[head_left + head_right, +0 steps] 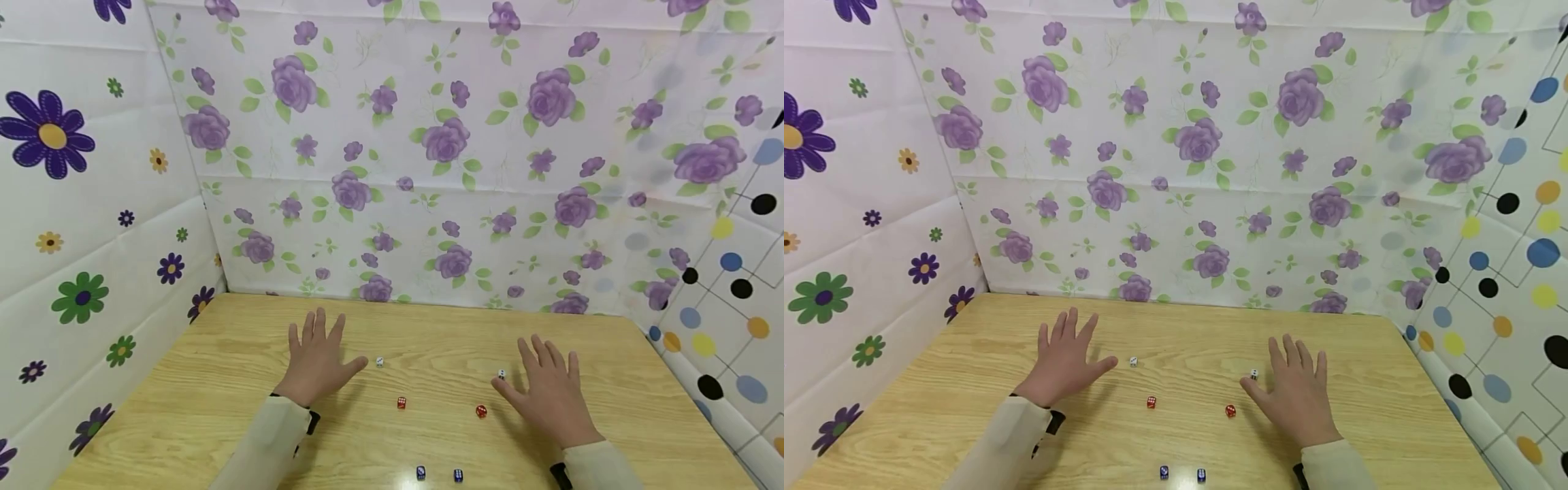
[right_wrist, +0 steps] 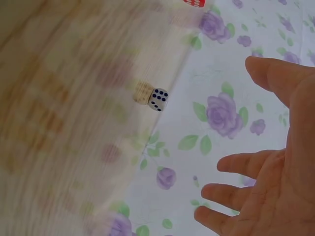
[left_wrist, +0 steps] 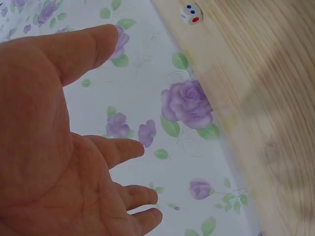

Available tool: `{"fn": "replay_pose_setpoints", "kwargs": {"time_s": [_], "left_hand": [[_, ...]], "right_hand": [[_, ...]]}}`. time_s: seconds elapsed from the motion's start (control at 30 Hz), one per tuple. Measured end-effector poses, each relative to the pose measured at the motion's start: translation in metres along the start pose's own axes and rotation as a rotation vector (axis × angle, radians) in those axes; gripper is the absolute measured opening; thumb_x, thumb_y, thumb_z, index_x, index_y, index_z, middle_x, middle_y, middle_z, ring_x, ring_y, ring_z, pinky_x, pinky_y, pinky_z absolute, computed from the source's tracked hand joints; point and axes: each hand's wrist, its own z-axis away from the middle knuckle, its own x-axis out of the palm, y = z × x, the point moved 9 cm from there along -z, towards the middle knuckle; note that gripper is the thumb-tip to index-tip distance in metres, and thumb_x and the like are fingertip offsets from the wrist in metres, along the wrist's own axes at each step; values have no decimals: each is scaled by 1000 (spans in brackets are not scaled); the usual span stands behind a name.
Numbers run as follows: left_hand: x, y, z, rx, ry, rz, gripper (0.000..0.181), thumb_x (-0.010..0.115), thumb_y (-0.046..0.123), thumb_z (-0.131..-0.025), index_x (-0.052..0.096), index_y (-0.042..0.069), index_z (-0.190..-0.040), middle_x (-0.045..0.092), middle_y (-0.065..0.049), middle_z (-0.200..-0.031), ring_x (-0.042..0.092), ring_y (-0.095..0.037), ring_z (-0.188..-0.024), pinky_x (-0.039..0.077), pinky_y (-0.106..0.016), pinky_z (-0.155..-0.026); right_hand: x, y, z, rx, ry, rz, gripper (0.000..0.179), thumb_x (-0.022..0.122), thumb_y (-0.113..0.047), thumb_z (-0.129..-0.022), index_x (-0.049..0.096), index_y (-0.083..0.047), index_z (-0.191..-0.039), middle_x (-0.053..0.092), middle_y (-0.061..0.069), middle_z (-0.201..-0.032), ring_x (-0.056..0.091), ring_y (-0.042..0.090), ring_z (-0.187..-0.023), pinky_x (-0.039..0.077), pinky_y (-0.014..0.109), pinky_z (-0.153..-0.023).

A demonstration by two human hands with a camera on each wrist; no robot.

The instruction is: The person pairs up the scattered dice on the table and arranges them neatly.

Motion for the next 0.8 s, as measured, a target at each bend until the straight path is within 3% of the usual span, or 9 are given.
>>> {"fn": "replay_pose_setpoints", "kwargs": {"time_s": [0.17, 0.3, 0.4, 0.53, 0.63, 0.8], "left_hand": [[-4, 6, 1, 25, 7, -3, 89, 58, 61, -84, 26, 11, -150, 11, -27, -154, 4, -44, -142, -3, -65, -107], [-7, 17, 4, 73, 6, 36, 85, 59, 58, -85, 28, 11, -150, 13, -25, -154, 7, -42, -142, 3, -63, -109], [-11, 27, 6, 115, 19, 66, 81, 60, 55, -86, 31, 13, -149, 18, -22, -154, 14, -39, -141, 12, -61, -109], [-12, 46, 9, 181, 15, 82, 70, 60, 50, -88, 39, 15, -145, 33, -14, -148, 31, -34, -135, 30, -54, -106], [-2, 65, 15, 270, -71, 99, 60, 59, 50, -89, 48, 16, -138, 46, -8, -137, 42, -28, -126, 41, -48, -99], [27, 88, 29, 392, -307, 153, 50, 60, 57, -85, 62, 22, -121, 59, 2, -117, 55, -17, -107, 49, -36, -86]], "right_hand": [[-1, -5, -1, -23, 2, -6, 91, 48, -72, -83, 41, -3, -141, 38, 24, -143, 34, 45, -129, 14, 67, -102], [0, -9, -1, -10, -52, -19, 88, 44, -74, -83, 49, -4, -135, 54, 20, -125, 51, 39, -111, 37, 59, -92], [1, -12, 0, 27, -144, -77, 70, 55, -63, -85, 56, -7, -127, 63, 8, -100, 60, 24, -83, 49, 43, -69], [3, -25, 4, 37, -282, -158, 35, 69, -36, -86, 63, -14, -112, 59, -6, -77, 52, 7, -62, 44, 30, -58], [6, -43, 9, -46, -356, -210, 18, 70, -26, -86, 65, -17, -101, 57, -11, -73, 51, 4, -62, 44, 28, -58], [12, -70, 19, -220, -467, -300, 7, 64, -26, -91, 65, -19, -91, 56, -15, -73, 51, 1, -63, 44, 25, -57]]}}
